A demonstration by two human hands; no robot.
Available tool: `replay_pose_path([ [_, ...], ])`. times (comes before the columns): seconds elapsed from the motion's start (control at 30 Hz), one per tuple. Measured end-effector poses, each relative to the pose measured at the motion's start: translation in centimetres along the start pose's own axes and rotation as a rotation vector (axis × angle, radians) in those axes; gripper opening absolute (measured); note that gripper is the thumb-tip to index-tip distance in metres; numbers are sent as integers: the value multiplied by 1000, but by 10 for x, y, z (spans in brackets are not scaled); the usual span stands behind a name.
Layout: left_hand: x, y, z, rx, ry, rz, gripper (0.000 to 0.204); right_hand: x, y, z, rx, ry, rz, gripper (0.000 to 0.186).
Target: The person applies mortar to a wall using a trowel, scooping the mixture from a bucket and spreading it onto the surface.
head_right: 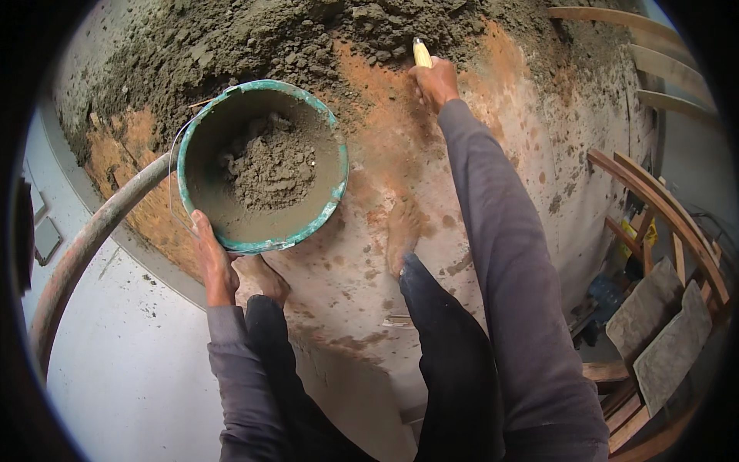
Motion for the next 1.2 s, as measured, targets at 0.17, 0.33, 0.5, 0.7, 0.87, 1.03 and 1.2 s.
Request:
replay_pose_path([
  [0.17, 3, -1, 8, -17, 23, 63, 71, 3, -1, -5, 46, -38, 117, 21],
  [0.33, 0, 2, 5, -15, 24, 52, 72, 0, 10, -22, 1, -33, 264, 19],
  [0.5, 3, -6, 12, -9, 28, 12, 73, 3, 0, -41, 83, -78, 333, 20],
  [0.7, 5, -4, 9, -10, 0, 8, 71, 19, -29, -94, 238, -179, 1, 26],
  [0.87, 1, -8, 12, -23, -12, -12, 68, 23, -19, -164, 649, -124, -636, 33],
  [1.03, 2, -6, 10, 4, -22, 0, 68, 1, -26, -204, 864, 8, -798, 34],
  [1.2, 2, -11, 12, -5, -24, -28, 71, 23, 31, -193, 190, 72, -408, 32],
])
Point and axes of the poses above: each hand's wrist, its own z-axis towards the middle knuckle, its own x-axis out of the back of the hand, y = z × x, the point moved 1 cm from there along z, towards the middle knuckle, and after that the axes turned 3 degrees about x, right-handed, at the moved point
